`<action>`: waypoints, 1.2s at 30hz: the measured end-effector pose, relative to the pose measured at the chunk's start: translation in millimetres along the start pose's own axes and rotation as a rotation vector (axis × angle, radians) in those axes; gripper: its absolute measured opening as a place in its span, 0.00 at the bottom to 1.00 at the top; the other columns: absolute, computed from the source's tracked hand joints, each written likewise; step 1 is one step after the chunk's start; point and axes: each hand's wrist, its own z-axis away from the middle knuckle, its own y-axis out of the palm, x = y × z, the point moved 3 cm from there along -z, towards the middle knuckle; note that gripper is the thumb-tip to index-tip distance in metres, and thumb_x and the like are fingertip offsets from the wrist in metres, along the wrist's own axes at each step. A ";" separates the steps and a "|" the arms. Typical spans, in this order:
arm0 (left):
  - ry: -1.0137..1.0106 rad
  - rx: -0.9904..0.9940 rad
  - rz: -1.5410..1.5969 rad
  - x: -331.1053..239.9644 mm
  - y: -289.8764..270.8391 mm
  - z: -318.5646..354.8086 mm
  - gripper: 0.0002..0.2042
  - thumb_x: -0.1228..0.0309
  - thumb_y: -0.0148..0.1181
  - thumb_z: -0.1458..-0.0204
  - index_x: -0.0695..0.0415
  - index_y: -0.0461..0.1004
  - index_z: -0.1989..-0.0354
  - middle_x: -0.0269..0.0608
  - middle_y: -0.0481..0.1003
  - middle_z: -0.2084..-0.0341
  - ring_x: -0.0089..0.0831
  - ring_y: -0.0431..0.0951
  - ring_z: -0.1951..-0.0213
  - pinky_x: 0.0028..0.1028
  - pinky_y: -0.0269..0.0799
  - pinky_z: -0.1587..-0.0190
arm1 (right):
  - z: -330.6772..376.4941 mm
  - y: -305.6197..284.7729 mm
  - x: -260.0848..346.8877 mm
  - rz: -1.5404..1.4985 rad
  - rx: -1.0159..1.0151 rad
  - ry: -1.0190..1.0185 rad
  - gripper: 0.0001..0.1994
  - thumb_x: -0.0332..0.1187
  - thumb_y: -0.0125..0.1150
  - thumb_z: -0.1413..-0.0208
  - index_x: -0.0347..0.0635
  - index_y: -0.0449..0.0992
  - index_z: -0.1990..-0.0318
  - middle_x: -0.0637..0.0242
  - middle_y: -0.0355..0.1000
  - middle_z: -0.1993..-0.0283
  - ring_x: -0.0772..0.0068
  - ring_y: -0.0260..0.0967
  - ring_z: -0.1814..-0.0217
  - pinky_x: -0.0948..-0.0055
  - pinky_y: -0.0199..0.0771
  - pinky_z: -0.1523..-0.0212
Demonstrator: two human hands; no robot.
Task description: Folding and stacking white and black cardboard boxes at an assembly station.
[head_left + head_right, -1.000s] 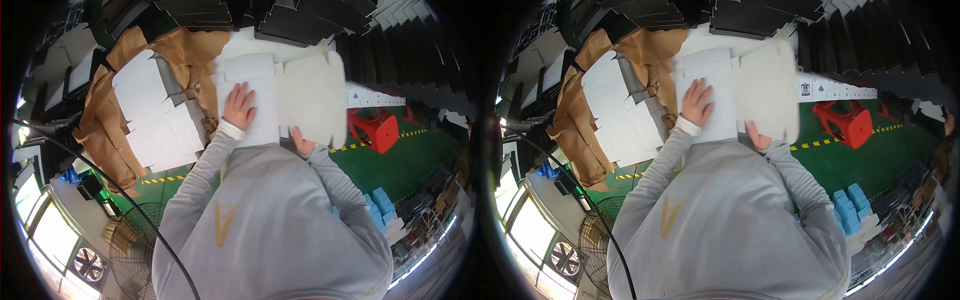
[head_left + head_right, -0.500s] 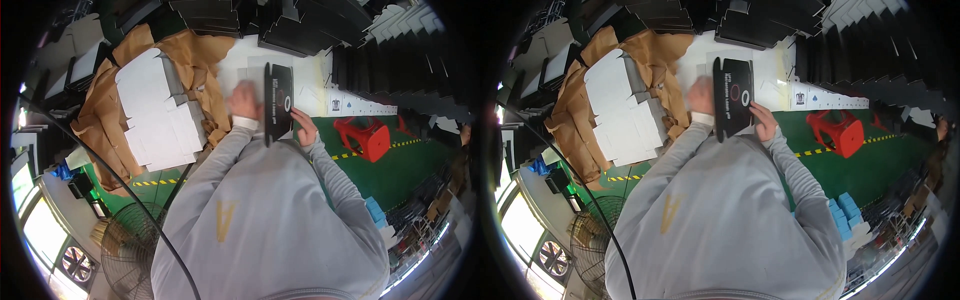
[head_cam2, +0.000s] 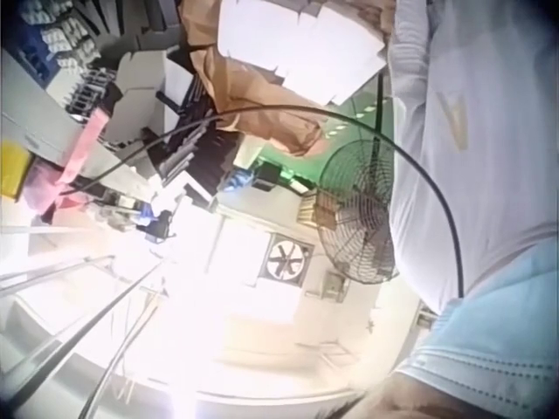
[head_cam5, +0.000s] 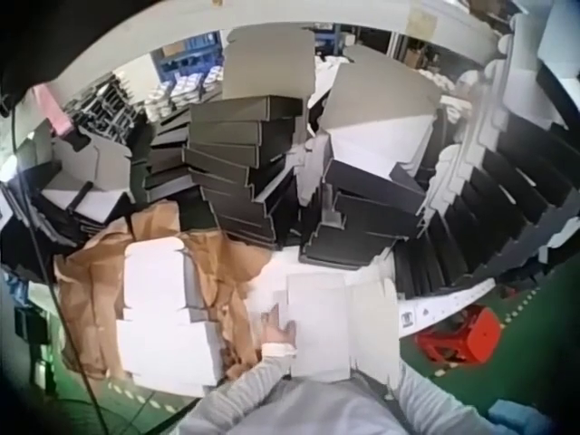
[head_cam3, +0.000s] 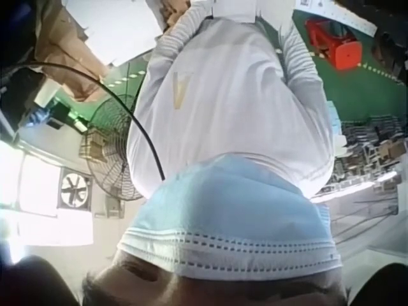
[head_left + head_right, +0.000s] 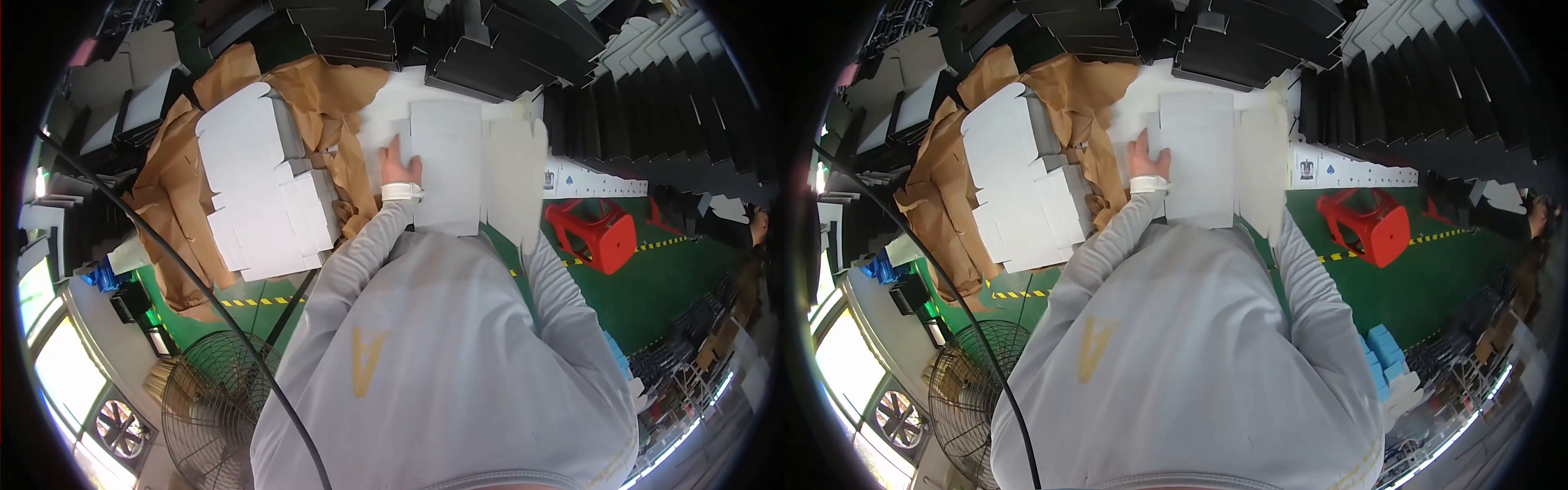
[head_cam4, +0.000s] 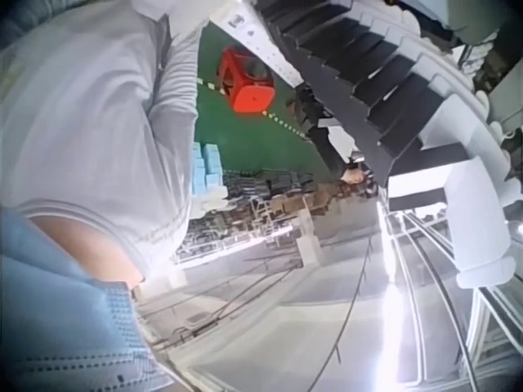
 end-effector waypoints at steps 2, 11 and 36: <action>0.169 0.144 -0.053 -4.0 6.0 4.5 0.28 0.76 0.50 0.61 0.57 0.56 0.45 0.51 0.66 0.65 0.45 0.70 0.67 0.37 0.67 0.66 | -5.7 1.0 8.1 0.101 0.041 -0.038 0.16 0.34 0.47 0.45 0.37 0.66 0.50 0.66 0.68 0.65 0.77 0.63 0.65 0.81 0.63 0.64; -0.055 0.311 0.235 15.9 15.2 -25.9 0.14 0.63 0.49 0.49 0.59 0.72 0.60 0.47 0.73 0.74 0.35 0.72 0.77 0.28 0.67 0.70 | -23.6 -1.4 -3.5 0.071 0.059 -0.073 0.17 0.38 0.47 0.44 0.39 0.68 0.51 0.64 0.69 0.55 0.78 0.64 0.55 0.82 0.61 0.53; 0.437 0.769 -0.412 -14.8 23.4 -95.4 0.40 0.58 0.65 0.68 0.52 0.55 0.43 0.45 0.58 0.54 0.40 0.60 0.50 0.35 0.58 0.50 | -34.4 -2.5 -28.5 0.021 0.157 0.105 0.21 0.51 0.44 0.46 0.42 0.74 0.69 0.73 0.63 0.84 0.83 0.56 0.86 0.82 0.56 0.88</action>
